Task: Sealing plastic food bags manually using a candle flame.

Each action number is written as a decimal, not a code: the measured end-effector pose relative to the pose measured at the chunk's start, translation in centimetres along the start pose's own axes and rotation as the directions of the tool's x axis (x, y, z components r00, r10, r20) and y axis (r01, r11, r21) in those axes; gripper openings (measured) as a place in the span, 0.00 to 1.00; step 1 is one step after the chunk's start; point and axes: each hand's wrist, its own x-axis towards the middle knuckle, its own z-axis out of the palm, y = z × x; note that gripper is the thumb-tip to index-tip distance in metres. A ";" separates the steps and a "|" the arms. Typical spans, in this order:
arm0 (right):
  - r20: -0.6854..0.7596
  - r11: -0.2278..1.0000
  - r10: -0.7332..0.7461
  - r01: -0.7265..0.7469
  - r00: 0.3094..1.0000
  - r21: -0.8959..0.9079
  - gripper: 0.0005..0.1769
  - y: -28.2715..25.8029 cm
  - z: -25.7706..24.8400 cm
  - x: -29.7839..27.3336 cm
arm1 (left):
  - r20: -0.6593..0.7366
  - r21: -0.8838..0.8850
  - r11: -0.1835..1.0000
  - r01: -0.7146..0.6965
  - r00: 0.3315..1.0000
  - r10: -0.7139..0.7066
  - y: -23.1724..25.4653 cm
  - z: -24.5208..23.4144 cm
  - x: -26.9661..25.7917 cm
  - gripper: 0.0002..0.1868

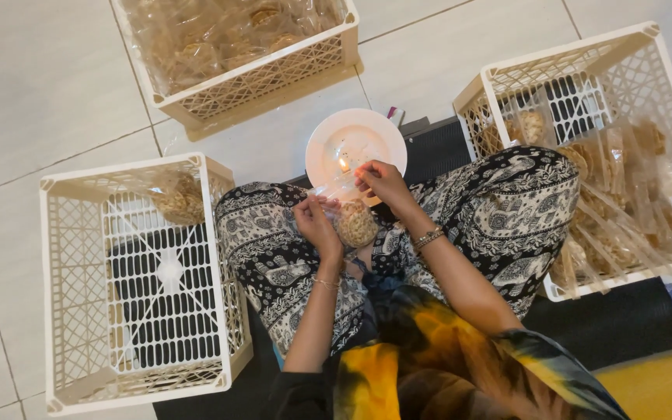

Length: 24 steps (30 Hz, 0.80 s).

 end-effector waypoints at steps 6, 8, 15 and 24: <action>-0.026 0.999 -0.027 0.028 0.999 0.035 0.13 -0.5 -0.8 -0.2 | 0.065 0.008 1.000 0.015 0.998 -0.016 0.4 0.2 -0.4 0.10; -0.045 0.998 -0.059 0.060 0.997 0.023 0.11 0.3 -1.1 0.2 | 0.077 0.005 1.000 0.020 0.997 -0.020 0.7 0.1 -0.5 0.10; -0.066 0.987 -0.161 0.160 0.985 -0.027 0.11 0.3 -1.8 0.1 | 0.120 0.007 1.000 0.027 0.992 -0.027 0.3 -0.2 -0.3 0.10; -0.014 0.972 -0.234 0.234 0.972 -0.027 0.06 -0.8 -2.4 -0.9 | 0.165 0.019 0.999 0.036 0.986 -0.038 0.6 -0.1 -0.6 0.10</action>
